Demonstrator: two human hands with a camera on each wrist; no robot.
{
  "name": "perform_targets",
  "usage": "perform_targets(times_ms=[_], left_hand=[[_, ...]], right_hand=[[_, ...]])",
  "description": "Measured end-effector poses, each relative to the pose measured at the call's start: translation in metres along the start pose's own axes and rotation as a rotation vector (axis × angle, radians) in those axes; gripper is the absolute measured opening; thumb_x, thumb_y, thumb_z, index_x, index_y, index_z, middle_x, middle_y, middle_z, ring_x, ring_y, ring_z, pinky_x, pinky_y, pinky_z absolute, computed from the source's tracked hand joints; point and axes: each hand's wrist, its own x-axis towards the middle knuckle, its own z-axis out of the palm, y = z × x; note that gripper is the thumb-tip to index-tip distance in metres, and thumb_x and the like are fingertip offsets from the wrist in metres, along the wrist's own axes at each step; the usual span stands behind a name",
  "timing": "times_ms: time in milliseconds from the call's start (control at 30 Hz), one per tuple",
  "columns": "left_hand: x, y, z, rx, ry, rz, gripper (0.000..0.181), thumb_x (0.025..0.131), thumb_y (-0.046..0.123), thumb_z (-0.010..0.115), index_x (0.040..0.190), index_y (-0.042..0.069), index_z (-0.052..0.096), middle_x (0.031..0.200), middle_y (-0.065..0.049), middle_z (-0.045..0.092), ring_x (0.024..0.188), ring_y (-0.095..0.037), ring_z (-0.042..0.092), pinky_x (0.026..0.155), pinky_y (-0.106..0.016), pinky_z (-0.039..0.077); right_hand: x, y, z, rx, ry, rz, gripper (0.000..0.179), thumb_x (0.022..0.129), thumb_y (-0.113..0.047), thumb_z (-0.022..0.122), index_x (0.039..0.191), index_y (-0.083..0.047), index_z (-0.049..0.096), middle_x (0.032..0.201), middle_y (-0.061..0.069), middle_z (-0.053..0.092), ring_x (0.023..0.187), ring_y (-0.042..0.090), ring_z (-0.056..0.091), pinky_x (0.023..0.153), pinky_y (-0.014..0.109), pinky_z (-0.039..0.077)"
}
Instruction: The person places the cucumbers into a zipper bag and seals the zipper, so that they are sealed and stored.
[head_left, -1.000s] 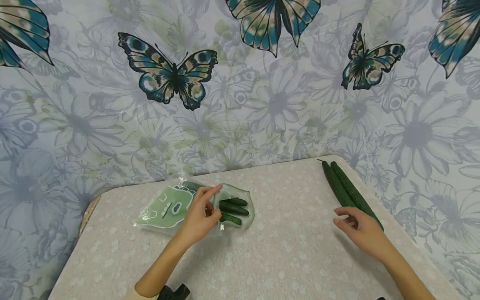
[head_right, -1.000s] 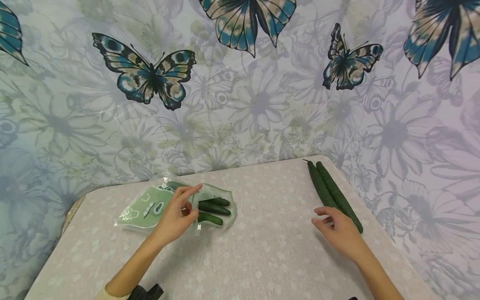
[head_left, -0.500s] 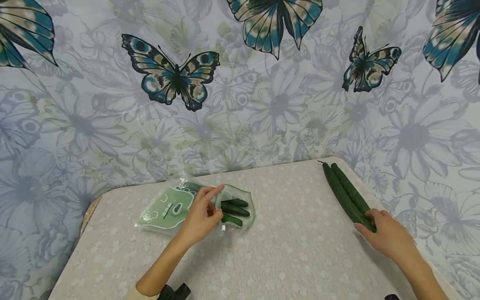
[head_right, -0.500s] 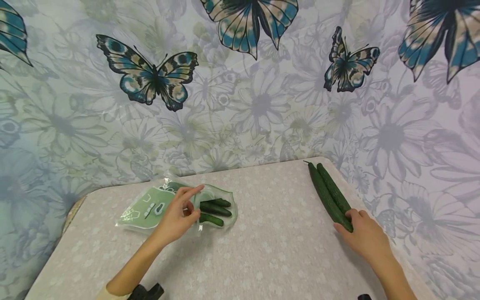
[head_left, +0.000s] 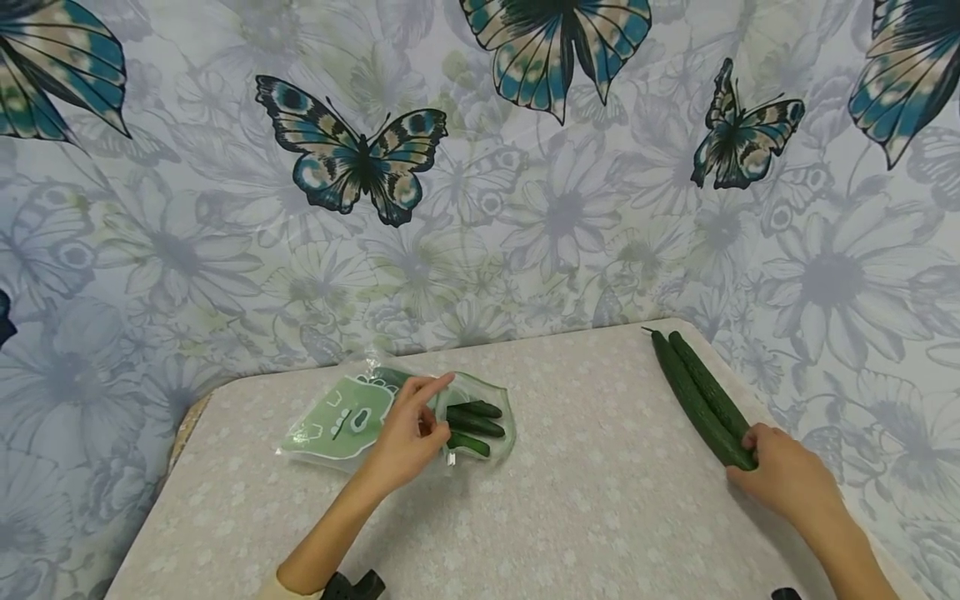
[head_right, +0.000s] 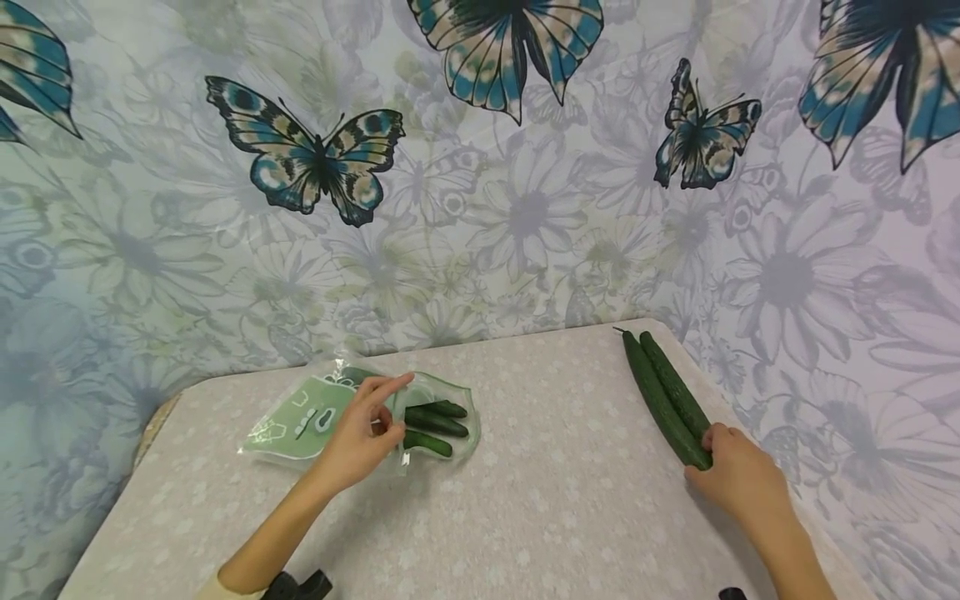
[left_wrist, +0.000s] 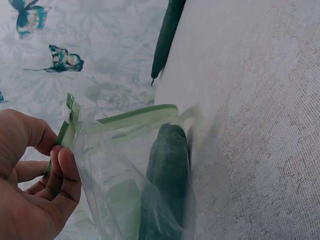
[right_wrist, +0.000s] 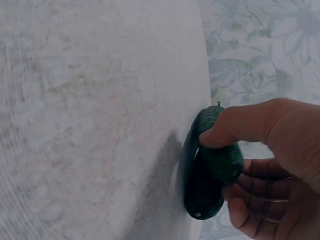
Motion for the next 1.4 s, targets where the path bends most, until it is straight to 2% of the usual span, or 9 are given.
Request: perform_targets(times_ms=[200, 400, 700, 833, 967, 1067, 1200, 1267, 1400], left_hand=[[0.0, 0.001, 0.001, 0.008, 0.007, 0.008, 0.069, 0.097, -0.002, 0.063, 0.162, 0.013, 0.05, 0.148, -0.013, 0.048, 0.071, -0.009, 0.05, 0.063, -0.025, 0.045], [-0.001, 0.002, 0.001, 0.022, 0.015, 0.015, 0.069, 0.097, -0.002, 0.063, 0.162, 0.014, 0.05, 0.148, -0.014, 0.048, 0.07, -0.008, 0.049, 0.063, -0.025, 0.044], [-0.001, 0.001, 0.001, 0.01, 0.015, 0.011, 0.071, 0.096, -0.003, 0.062, 0.163, 0.017, 0.049, 0.149, -0.013, 0.047, 0.071, -0.008, 0.049, 0.063, -0.024, 0.045], [0.0, 0.001, 0.001, 0.007, 0.012, 0.015, 0.07, 0.096, -0.003, 0.062, 0.163, 0.016, 0.049, 0.15, -0.014, 0.046, 0.071, -0.008, 0.05, 0.063, -0.024, 0.046], [0.0, 0.001, 0.002, 0.001, 0.008, 0.018, 0.07, 0.097, -0.003, 0.062, 0.163, 0.015, 0.049, 0.149, -0.015, 0.046, 0.071, -0.008, 0.05, 0.063, -0.024, 0.045], [0.001, 0.002, 0.002, 0.001, 0.007, 0.019, 0.07, 0.097, -0.004, 0.062, 0.163, 0.014, 0.049, 0.148, -0.014, 0.047, 0.07, -0.008, 0.05, 0.062, -0.024, 0.045], [0.001, 0.003, 0.002, 0.01, 0.002, 0.023, 0.069, 0.097, -0.003, 0.062, 0.163, 0.015, 0.049, 0.148, -0.014, 0.047, 0.069, -0.007, 0.049, 0.063, -0.024, 0.045], [0.002, 0.004, 0.002, 0.012, 0.0, 0.026, 0.069, 0.097, -0.003, 0.061, 0.163, 0.016, 0.049, 0.149, -0.014, 0.047, 0.069, -0.008, 0.049, 0.063, -0.025, 0.045], [0.003, 0.005, 0.002, 0.012, 0.0, 0.03, 0.069, 0.098, -0.003, 0.061, 0.163, 0.017, 0.049, 0.149, -0.014, 0.047, 0.07, -0.008, 0.049, 0.063, -0.025, 0.045]], right_hand=[[-0.006, -0.001, -0.003, 0.076, 0.102, 0.018, 0.053, 0.093, -0.038, 0.079, 0.121, 0.004, 0.063, 0.102, 0.018, 0.073, 0.082, 0.027, 0.068, 0.063, 0.044, 0.051], [-0.009, -0.001, -0.008, 0.129, 0.068, -0.002, 0.054, 0.112, -0.035, 0.057, 0.14, 0.011, 0.048, 0.093, 0.022, 0.073, 0.069, 0.024, 0.065, 0.056, 0.04, 0.047], [-0.007, 0.006, -0.01, 0.144, 0.134, 0.056, 0.069, 0.113, -0.046, 0.051, 0.141, 0.017, 0.054, 0.098, 0.026, 0.075, 0.077, 0.031, 0.071, 0.061, 0.043, 0.053], [-0.008, 0.006, -0.005, 0.16, 0.193, 0.05, 0.064, 0.113, -0.044, 0.051, 0.136, 0.015, 0.059, 0.088, 0.016, 0.078, 0.073, 0.027, 0.071, 0.063, 0.049, 0.055], [-0.008, 0.01, 0.0, 0.212, 0.295, 0.028, 0.055, 0.112, -0.04, 0.056, 0.13, 0.01, 0.066, 0.076, 0.001, 0.075, 0.062, 0.008, 0.064, 0.068, 0.055, 0.055], [-0.007, 0.014, 0.004, 0.266, 0.351, 0.027, 0.051, 0.111, -0.038, 0.059, 0.129, 0.008, 0.069, 0.073, -0.003, 0.074, 0.058, -0.002, 0.062, 0.07, 0.039, 0.055], [-0.008, 0.017, 0.008, 0.368, 0.391, 0.04, 0.048, 0.11, -0.037, 0.062, 0.131, 0.006, 0.07, 0.072, -0.009, 0.075, 0.06, -0.005, 0.065, 0.065, 0.01, 0.043], [-0.008, 0.016, 0.008, 0.426, 0.398, 0.043, 0.047, 0.11, -0.037, 0.063, 0.131, 0.005, 0.07, 0.073, -0.013, 0.074, 0.061, -0.005, 0.067, 0.065, 0.006, 0.044], [-0.007, 0.012, 0.005, 0.549, 0.372, 0.056, 0.052, 0.109, -0.038, 0.064, 0.136, 0.007, 0.067, 0.078, -0.019, 0.074, 0.065, -0.002, 0.072, 0.064, 0.014, 0.056]])
